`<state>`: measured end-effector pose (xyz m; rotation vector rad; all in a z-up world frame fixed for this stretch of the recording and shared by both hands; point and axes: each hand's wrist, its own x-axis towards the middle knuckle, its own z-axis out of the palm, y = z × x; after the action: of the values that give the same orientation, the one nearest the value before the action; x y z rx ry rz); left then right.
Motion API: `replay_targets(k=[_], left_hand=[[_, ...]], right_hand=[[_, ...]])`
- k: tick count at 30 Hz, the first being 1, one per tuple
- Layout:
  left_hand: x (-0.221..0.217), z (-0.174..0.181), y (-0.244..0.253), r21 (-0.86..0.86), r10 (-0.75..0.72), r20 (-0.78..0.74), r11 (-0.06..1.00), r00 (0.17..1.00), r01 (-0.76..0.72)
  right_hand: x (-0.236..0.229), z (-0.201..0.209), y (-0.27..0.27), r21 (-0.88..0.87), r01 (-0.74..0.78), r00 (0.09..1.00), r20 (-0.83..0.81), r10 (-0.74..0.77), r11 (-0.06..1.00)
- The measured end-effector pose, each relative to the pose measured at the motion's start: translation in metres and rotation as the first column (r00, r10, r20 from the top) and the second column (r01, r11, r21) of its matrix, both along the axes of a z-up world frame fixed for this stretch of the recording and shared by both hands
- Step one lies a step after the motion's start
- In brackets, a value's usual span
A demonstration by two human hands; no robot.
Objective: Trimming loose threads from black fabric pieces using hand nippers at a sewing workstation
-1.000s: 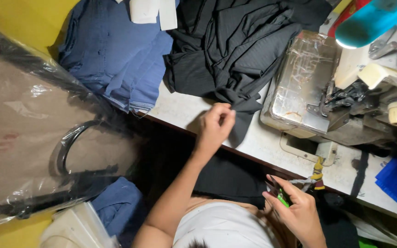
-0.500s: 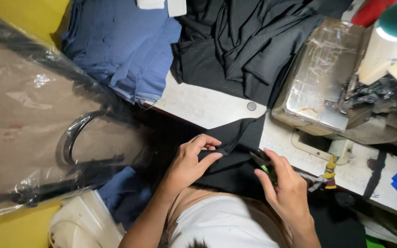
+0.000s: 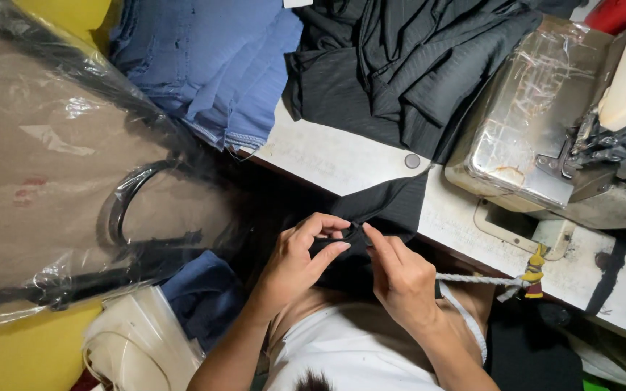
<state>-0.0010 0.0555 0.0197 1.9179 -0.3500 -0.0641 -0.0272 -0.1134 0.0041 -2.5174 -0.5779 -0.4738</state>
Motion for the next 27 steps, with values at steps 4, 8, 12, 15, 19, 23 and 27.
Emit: replay_targets(k=[4,8,12,15,19,23,27], left_hand=[[0.007,0.004,-0.008,0.001,0.012,0.007,1.0,1.0,-0.012],[0.023,-0.004,-0.035,0.269,0.102,0.369,0.94,0.924,-0.211],[0.041,-0.027,-0.056,0.423,0.036,0.462,0.869,0.886,-0.256],[0.037,-0.029,-0.057,0.443,0.013,0.44,0.867,0.898,-0.229],[0.037,-0.031,-0.054,0.444,0.013,0.457,0.863,0.89,-0.24],[0.039,-0.033,-0.05,0.417,-0.01,0.422,0.89,0.907,-0.184],[0.041,-0.037,-0.049,0.381,-0.039,0.37,0.918,0.928,-0.113]], right_hand=[[0.002,0.003,-0.012,0.015,0.045,0.999,0.008,-0.045,0.999],[0.009,-0.002,-0.045,-0.163,0.33,0.94,0.151,-0.307,0.93],[0.027,-0.017,-0.075,-0.362,0.49,0.855,0.376,-0.357,0.793],[0.042,-0.018,-0.067,-0.37,0.504,0.838,0.43,-0.337,0.781],[0.052,-0.021,-0.053,-0.382,0.508,0.828,0.465,-0.315,0.772],[0.048,-0.014,-0.051,-0.216,0.455,0.878,0.267,-0.396,0.864],[0.046,0.025,-0.04,0.241,0.201,0.978,-0.107,-0.18,0.949]])
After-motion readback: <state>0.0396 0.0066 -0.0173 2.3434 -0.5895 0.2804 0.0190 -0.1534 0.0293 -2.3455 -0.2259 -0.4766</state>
